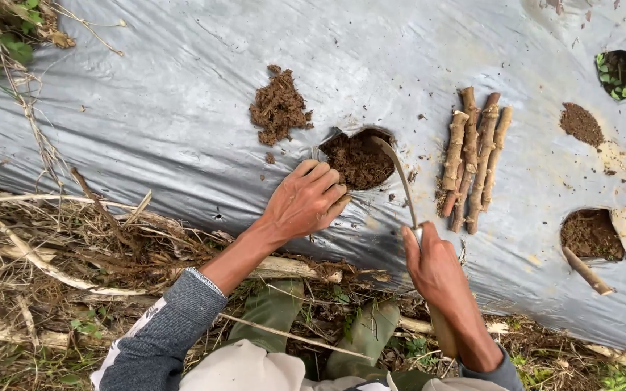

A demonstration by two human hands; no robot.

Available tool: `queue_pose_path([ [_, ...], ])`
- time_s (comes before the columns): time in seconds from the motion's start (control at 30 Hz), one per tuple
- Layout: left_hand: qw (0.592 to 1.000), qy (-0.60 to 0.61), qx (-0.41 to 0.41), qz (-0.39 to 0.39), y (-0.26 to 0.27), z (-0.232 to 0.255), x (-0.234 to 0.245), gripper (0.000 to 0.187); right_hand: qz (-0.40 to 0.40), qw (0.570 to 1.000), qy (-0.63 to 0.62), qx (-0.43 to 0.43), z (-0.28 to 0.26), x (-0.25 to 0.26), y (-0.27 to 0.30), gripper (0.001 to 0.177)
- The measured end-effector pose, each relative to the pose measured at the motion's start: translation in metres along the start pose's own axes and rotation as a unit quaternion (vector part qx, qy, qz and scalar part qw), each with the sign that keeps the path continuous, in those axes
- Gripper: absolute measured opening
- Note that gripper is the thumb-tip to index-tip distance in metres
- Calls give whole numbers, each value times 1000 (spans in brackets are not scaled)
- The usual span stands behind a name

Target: The person uses a sickle to clear soil and debris from a hole in a plastic sheet covering the ground. They then pick up a cassava cutting and place it into the prepared hole.

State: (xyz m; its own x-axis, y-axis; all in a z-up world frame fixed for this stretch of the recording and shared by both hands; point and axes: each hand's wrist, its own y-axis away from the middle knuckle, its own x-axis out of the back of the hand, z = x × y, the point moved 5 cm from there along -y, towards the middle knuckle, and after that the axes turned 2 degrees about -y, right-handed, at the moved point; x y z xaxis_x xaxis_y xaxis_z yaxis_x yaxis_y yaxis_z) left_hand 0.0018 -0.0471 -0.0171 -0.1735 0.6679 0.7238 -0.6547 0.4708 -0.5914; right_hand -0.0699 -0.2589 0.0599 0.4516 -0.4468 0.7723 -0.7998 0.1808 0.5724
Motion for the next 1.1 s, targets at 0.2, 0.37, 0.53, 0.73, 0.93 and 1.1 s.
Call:
queue_pose_path([
  [0.2, 996, -57, -17, -67, 6, 1, -9, 24, 13, 998, -51, 30, 33, -16, -23, 32],
  [0.37, 997, -56, -28, -42, 4, 0, -4, 24, -20, 999, -22, -15, 44, -2, -10, 32],
  [0.53, 999, -34, -38, -7, 7, 5, -2, 24, 60, 978, 172, 97, 95, 38, 13, 31],
  [0.73, 993, 60, -53, 83, 0, 10, 17, 17, -18, 958, 268, 98, 77, 1, -23, 39],
  [0.93, 993, 72, -39, 86, 2, 12, 15, 16, 35, 985, 146, 83, 78, 22, 5, 31],
  [1.1, 985, 97, -8, 146, 9, 8, 1, 10, 30, 985, 138, 98, 47, -20, -17, 39],
])
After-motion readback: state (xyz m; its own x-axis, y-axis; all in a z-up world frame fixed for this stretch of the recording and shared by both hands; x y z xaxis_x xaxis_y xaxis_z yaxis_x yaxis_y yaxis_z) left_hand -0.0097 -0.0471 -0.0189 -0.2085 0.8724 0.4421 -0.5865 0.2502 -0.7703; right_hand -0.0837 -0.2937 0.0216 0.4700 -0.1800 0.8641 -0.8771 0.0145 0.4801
